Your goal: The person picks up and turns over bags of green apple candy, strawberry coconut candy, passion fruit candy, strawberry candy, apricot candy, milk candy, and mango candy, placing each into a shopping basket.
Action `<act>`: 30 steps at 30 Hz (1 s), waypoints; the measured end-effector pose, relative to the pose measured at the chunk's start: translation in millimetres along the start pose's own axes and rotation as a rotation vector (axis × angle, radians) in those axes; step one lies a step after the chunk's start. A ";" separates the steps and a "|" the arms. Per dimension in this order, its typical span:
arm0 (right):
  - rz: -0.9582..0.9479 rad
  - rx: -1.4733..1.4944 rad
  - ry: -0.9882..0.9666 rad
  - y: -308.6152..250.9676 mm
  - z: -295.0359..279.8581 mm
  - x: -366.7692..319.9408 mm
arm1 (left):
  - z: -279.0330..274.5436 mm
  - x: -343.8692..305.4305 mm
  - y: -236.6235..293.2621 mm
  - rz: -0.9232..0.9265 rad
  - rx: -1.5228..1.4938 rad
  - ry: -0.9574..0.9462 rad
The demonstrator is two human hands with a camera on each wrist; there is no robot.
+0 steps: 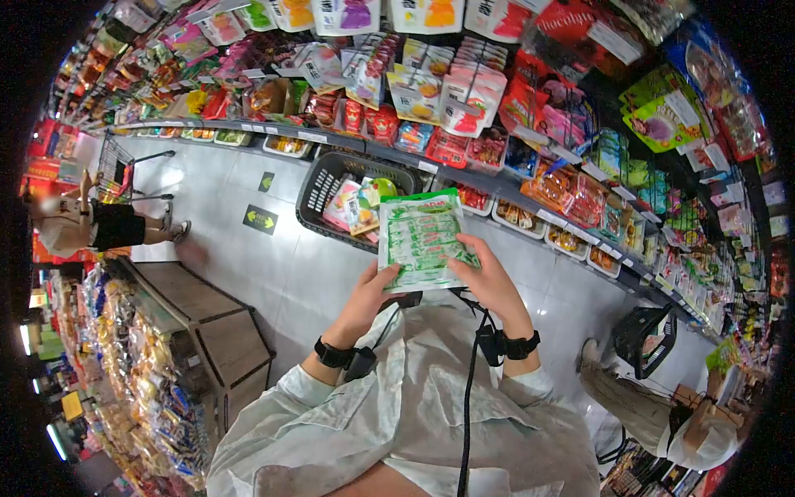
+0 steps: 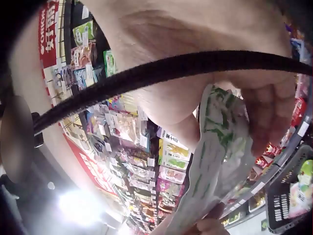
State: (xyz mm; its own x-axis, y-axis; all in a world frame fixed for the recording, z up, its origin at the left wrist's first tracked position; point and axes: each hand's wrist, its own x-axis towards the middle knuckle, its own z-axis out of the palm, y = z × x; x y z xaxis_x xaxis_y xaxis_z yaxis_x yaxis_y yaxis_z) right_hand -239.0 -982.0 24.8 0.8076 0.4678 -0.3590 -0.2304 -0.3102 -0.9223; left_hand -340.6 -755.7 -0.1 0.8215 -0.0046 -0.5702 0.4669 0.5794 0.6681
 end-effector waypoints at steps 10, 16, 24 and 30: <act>0.060 -0.052 -0.101 -47.5 86.1 59.5 | -99.9 7.1 66.4 0.057 -0.048 0.086; 0.024 -0.088 -0.174 -53.3 99.5 103.9 | -122.6 17.5 79.0 0.070 -0.104 0.083; -0.171 -0.182 -0.234 -60.7 90.6 189.2 | -129.4 49.6 110.0 0.139 -0.072 0.177; -0.132 -0.109 -0.239 -78.6 84.5 223.2 | -129.4 67.1 135.7 0.150 -0.117 0.158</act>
State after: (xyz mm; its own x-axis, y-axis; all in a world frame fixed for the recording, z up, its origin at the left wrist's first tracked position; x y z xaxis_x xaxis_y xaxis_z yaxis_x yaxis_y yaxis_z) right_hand -86.5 -783.3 5.1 0.6732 0.6876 -0.2720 -0.0613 -0.3147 -0.9472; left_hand -264.5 -571.9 -9.6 0.8133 0.2104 -0.5425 0.2951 0.6545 0.6961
